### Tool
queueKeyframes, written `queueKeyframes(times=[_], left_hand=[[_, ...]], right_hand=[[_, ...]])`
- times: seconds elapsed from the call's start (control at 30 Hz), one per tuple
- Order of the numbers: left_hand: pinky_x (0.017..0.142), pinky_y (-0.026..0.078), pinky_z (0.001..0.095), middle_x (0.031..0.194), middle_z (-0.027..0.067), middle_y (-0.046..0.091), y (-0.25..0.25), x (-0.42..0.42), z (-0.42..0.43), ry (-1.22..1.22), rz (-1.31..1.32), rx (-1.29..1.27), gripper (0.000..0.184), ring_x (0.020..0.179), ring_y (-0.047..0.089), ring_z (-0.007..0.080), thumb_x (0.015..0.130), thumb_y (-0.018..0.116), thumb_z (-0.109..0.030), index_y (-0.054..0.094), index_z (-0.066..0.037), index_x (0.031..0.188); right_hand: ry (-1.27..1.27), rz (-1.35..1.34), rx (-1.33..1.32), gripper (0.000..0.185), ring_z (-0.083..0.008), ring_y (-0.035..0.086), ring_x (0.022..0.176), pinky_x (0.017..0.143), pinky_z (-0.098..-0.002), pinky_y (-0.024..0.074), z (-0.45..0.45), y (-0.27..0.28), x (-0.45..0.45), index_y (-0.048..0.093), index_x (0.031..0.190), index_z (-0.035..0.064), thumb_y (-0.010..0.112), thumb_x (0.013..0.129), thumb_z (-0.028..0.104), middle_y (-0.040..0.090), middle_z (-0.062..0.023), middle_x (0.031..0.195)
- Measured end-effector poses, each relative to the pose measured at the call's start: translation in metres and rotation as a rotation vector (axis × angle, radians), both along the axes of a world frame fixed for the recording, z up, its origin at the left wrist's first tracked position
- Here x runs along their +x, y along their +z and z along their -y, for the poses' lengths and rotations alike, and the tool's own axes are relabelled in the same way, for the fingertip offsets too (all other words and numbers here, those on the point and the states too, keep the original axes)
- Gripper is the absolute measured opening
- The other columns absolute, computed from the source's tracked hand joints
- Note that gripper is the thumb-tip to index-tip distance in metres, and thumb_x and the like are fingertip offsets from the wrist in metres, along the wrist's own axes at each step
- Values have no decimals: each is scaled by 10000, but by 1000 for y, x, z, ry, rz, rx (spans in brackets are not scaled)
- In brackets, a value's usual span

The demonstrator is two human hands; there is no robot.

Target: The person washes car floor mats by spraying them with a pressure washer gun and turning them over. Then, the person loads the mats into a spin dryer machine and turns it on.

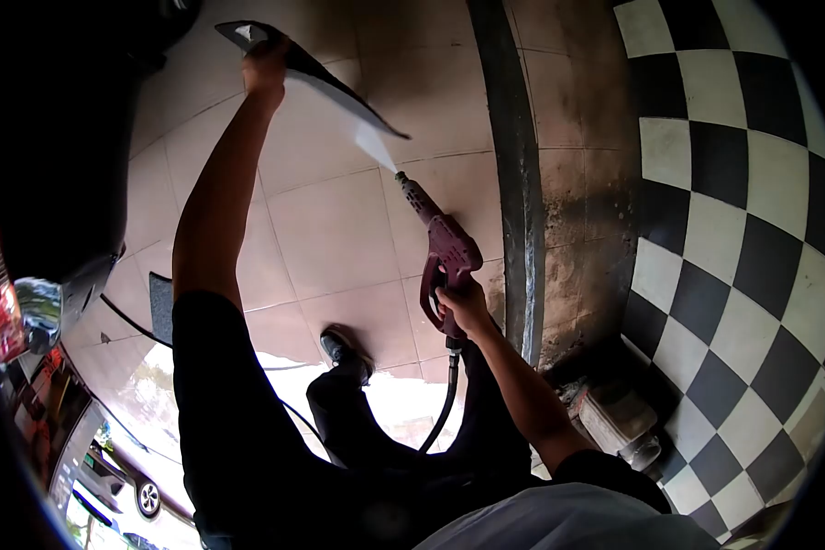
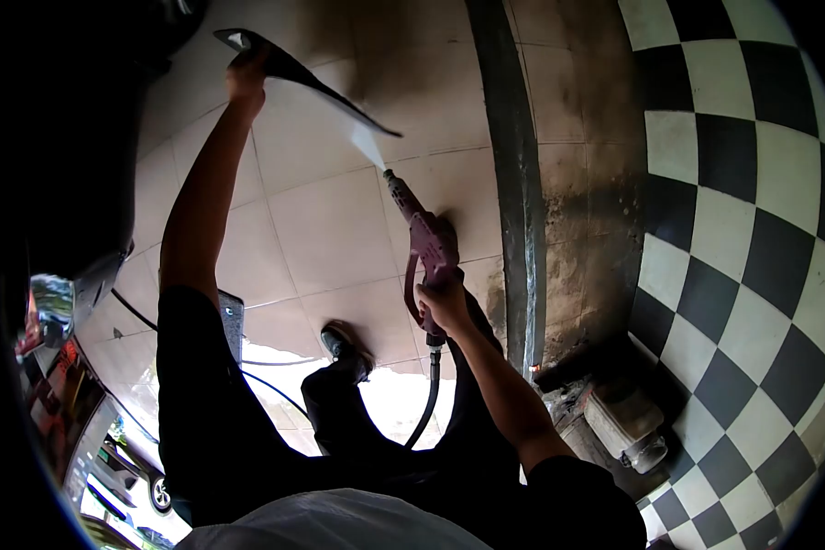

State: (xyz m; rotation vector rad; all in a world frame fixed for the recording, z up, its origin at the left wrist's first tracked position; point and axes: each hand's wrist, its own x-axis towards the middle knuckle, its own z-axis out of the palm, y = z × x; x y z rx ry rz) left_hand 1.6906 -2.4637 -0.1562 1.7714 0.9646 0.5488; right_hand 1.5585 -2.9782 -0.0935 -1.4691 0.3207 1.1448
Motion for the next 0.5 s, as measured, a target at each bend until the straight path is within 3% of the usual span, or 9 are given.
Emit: queueKeyframes(times=[0.07,0.17,0.23,0.3,0.37,0.4,0.43,0.47,0.5], left_hand=[[698,451,402,838,173,632,35,17,15,-184,-228,412,316,772,610,309,835,598,-303,617,6,897],[688,479,454,825,242,606,63,24,44,-269,-197,555,283,809,597,396,822,515,-299,616,-35,797],[705,493,469,873,219,627,44,29,37,-478,-302,664,256,810,603,396,816,523,-257,631,-26,839],[727,505,481,960,181,638,12,31,33,-1093,-811,1211,270,815,615,376,809,556,-246,642,-20,928],[776,485,557,1095,166,603,3,20,59,-983,-1078,610,323,928,600,359,810,582,-253,622,-23,1033],[811,437,615,1166,170,564,9,-6,85,-1035,-1104,528,365,1024,553,364,813,586,-273,600,-34,1088],[846,389,672,1236,174,525,22,-39,111,-1089,-1122,445,411,1119,507,369,816,589,-293,578,-45,1144],[872,254,766,1308,160,473,-14,-70,135,-1143,-1123,275,478,1238,391,384,810,600,-323,537,-71,1211],[928,211,742,1346,134,446,-34,-116,170,-1096,-942,67,544,1283,343,362,795,618,-375,511,-107,1256]], right_hand=[[-12,40,-18,204,-140,567,562,544,-286,486,2,31,8,518,996,1,608,816,35,573,-51,691],[-128,145,10,107,-168,607,612,592,-300,518,6,74,25,561,876,-13,620,809,47,613,-85,740],[-79,143,-33,113,-171,604,610,594,-301,515,9,90,35,562,870,-12,624,801,53,613,-86,740],[-34,168,-20,88,-170,599,610,593,-299,504,9,96,36,569,834,-12,610,803,60,602,-81,726],[-8,170,4,81,-167,596,611,592,-297,498,3,109,29,574,811,-12,602,807,63,595,-77,718],[26,191,31,88,-164,589,604,592,-294,495,-4,111,26,579,780,-13,600,810,68,589,-75,711],[49,169,44,81,-160,590,599,588,-291,494,-12,110,21,563,813,-11,600,811,61,591,-71,715],[67,151,54,89,-156,591,593,583,-287,493,-19,110,18,547,845,-9,600,812,54,594,-67,719],[85,134,65,109,-153,591,588,579,-284,492,-26,110,14,531,877,-7,599,813,48,597,-64,723]])
